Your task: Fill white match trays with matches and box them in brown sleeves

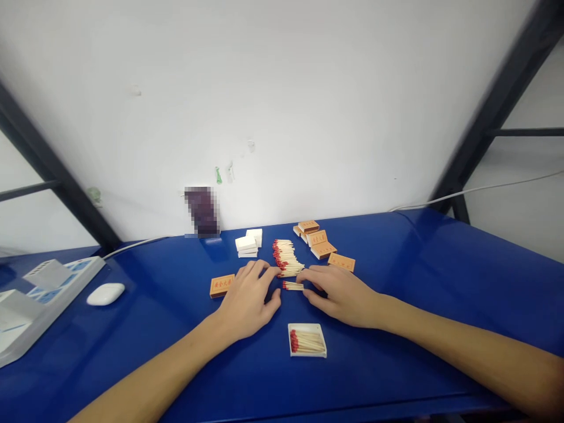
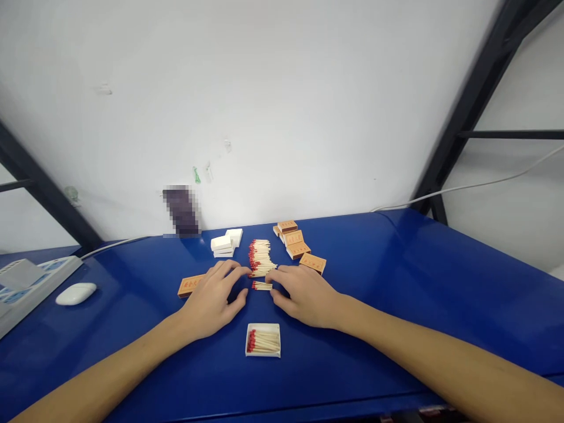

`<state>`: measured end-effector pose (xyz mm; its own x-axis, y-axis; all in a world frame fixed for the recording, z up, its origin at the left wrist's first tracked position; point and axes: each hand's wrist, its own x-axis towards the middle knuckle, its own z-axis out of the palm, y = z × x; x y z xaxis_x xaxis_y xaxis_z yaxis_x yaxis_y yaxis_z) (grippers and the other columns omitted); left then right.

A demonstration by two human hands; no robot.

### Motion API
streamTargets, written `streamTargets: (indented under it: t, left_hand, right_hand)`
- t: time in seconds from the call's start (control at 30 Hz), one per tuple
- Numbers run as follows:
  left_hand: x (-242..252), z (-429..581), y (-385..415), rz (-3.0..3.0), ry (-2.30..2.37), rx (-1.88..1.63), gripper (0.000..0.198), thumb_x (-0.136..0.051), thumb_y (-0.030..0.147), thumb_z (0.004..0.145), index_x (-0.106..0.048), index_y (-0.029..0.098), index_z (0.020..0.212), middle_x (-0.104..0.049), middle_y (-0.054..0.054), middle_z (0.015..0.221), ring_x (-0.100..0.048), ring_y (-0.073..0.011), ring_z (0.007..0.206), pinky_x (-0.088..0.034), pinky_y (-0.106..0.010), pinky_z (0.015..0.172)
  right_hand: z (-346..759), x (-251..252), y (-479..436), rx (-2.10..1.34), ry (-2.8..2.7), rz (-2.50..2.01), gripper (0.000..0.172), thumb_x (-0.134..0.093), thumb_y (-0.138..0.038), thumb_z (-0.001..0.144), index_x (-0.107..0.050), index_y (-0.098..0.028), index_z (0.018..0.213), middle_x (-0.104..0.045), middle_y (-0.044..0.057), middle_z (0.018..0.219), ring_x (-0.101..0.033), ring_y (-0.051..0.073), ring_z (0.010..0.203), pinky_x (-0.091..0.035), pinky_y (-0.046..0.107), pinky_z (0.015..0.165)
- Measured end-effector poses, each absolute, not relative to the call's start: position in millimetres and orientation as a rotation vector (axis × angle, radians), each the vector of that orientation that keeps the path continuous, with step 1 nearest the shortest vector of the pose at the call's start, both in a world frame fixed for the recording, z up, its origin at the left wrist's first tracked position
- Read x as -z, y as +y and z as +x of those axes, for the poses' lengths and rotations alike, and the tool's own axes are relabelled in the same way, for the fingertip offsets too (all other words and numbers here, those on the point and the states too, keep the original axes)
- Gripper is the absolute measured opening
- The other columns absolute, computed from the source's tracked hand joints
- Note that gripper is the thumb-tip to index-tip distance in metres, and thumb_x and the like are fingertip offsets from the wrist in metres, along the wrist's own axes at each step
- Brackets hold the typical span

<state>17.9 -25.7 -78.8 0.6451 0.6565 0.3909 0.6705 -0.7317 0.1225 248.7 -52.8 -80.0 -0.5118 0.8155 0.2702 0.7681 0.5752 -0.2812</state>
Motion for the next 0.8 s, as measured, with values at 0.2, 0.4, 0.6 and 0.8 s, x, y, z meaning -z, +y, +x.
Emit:
streamTargets:
  t: [0.2,0.4,0.6,0.8]
  left_hand:
    - [78.6,16.5,-25.7,-2.829,-1.099,0.616,0.029,-0.05,0.023,0.093,-0.056,0.02,0.122,-0.057,-0.008,0.11,-0.055,-0.0264,0.103,-0.048,-0.045,0.089]
    - [78.5,16.3,-25.6,-2.821,-1.141,0.577,0.03,-0.049,0.026,0.095,-0.055,0.02,0.123,-0.057,-0.009,0.11,-0.054,-0.0273,0.103,-0.048,-0.045,0.087]
    - [76.8,16.4,-27.0,-2.835,-1.152,0.541,0.03,-0.047,0.027,0.096,-0.055,0.02,0.123,-0.057,-0.009,0.11,-0.053,-0.027,0.101,-0.047,-0.046,0.088]
    - [76.5,16.1,-27.4,-2.848,-1.137,0.568,0.029,-0.047,0.026,0.095,-0.056,0.021,0.123,-0.057,-0.009,0.11,-0.053,-0.0267,0.101,-0.047,-0.045,0.087]
  right_hand:
    - [245.6,80.6,-49.4,-0.235,-2.373,-1.315,0.016,-0.051,-0.025,0.095,-0.065,-0.019,0.098,-0.064,0.002,0.076,-0.056,0.016,0.065,-0.037,0.027,0.063]
    - [246.5,82.6,-47.4,-0.26,-2.423,-1.191,0.014,-0.053,-0.021,0.092,-0.066,-0.019,0.091,-0.06,-0.001,0.068,-0.053,0.014,0.062,-0.034,0.026,0.063]
    - [247.2,82.7,-48.5,-0.252,-2.417,-1.194,0.013,-0.054,-0.021,0.091,-0.066,-0.019,0.089,-0.058,-0.002,0.066,-0.052,0.013,0.061,-0.034,0.026,0.061]
    - [246.9,82.8,-50.3,-0.239,-2.419,-1.205,0.012,-0.054,-0.021,0.09,-0.066,-0.019,0.087,-0.057,-0.002,0.065,-0.052,0.013,0.061,-0.035,0.026,0.061]
